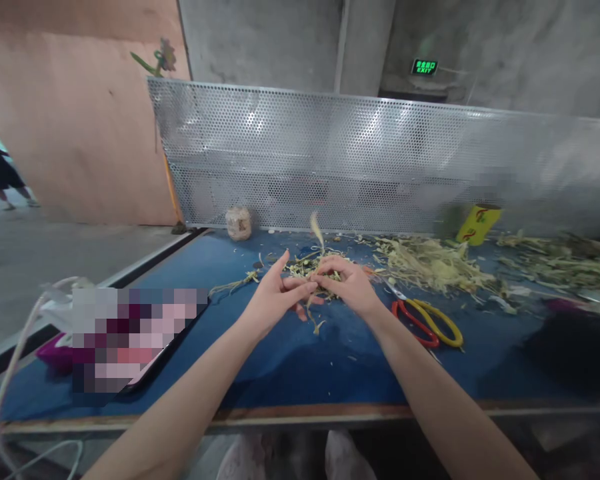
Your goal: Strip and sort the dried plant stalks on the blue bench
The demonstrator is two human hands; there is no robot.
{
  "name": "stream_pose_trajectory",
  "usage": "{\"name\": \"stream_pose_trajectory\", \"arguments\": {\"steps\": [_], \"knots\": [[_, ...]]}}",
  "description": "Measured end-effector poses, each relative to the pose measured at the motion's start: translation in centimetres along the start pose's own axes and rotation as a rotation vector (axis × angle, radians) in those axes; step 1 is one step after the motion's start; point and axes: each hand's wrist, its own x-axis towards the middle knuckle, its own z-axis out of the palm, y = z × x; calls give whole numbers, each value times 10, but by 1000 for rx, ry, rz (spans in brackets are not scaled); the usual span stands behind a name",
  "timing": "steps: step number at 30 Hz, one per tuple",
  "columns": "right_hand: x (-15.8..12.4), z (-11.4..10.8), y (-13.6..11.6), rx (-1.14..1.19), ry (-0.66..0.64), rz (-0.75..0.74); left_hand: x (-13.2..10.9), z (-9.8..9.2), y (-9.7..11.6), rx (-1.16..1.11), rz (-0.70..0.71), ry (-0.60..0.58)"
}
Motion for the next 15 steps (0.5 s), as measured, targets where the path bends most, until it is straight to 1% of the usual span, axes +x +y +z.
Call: {"name": "stream_pose_trajectory", "arguments": {"steps": [2, 5, 11, 13, 15], "knots": [[0, 1, 1, 35, -1, 12, 1, 0, -1, -3, -4, 12], [0, 2, 2, 61, -2, 7, 2, 0, -2, -22, -27, -5], [0, 5, 0, -38, 75, -34, 3, -1, -4, -40, -77, -60], [0, 6, 0, -59, 95, -9, 3, -1, -5, -26, -87, -73], [1, 6, 0, -35, 90, 62, 3, -1, -5, -20, -88, -60]]}}
